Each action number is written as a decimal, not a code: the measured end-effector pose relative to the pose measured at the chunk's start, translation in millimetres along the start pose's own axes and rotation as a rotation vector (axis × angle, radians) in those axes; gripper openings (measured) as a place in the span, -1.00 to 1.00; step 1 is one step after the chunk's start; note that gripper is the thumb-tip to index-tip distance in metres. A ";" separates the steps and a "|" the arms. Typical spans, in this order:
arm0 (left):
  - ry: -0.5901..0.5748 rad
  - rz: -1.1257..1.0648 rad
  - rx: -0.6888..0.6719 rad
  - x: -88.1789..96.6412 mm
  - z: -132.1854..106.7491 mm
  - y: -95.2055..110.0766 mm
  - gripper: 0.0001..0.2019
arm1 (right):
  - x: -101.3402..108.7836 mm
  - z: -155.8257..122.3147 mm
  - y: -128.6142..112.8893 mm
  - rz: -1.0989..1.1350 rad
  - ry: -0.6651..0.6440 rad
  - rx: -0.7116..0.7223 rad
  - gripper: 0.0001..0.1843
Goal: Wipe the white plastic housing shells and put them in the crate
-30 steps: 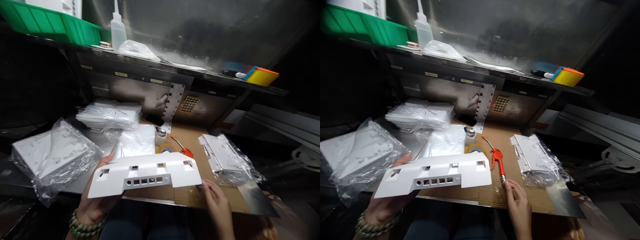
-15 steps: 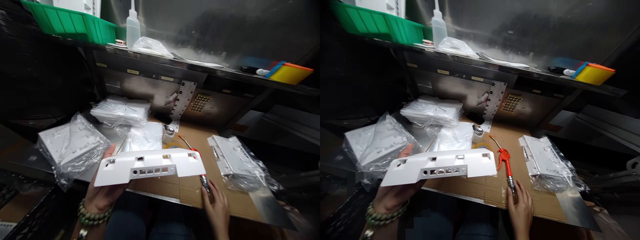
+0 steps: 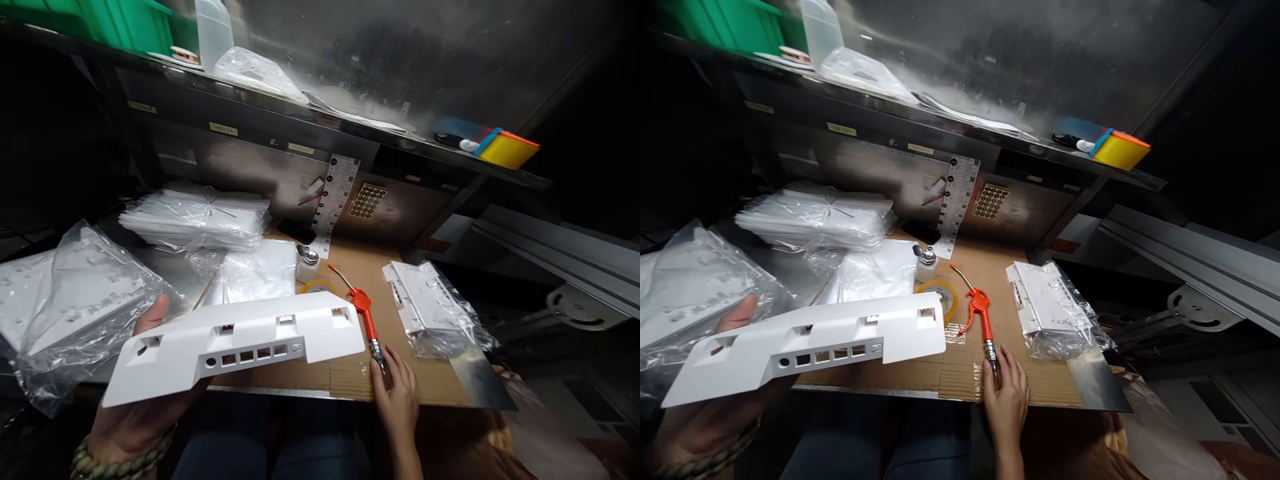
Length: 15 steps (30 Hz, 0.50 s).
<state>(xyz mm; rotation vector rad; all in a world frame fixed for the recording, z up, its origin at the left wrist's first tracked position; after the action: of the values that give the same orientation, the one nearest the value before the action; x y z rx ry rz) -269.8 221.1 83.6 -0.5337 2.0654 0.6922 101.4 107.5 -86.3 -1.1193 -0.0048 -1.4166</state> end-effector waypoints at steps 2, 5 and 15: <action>-0.001 0.046 -0.004 -0.5 0.8 0.6 -0.34 | 0.0 0.3 0.3 -0.010 0.012 0.012 -0.33; -0.030 0.057 -0.051 -0.2 5.9 3.1 -0.37 | -0.8 0.7 0.6 -0.022 0.018 0.023 -0.32; 0.287 -0.189 -0.176 -11.8 18.8 -0.2 -0.40 | 0.8 1.1 -0.5 -0.029 0.012 0.015 -0.27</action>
<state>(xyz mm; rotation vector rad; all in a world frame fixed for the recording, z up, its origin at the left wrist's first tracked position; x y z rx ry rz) -252.1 234.5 84.6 -0.9638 2.1906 0.7215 101.9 107.7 -84.9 -1.1020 -0.0230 -1.4472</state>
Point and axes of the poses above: each hand's wrist, its own z-axis towards the middle knuckle, its own x-axis out of the back of the hand, y = z × x, the point moved 5 cm from there along z, towards the middle knuckle, and after that the axes turned 8 degrees about y, right-handed, at the moved point
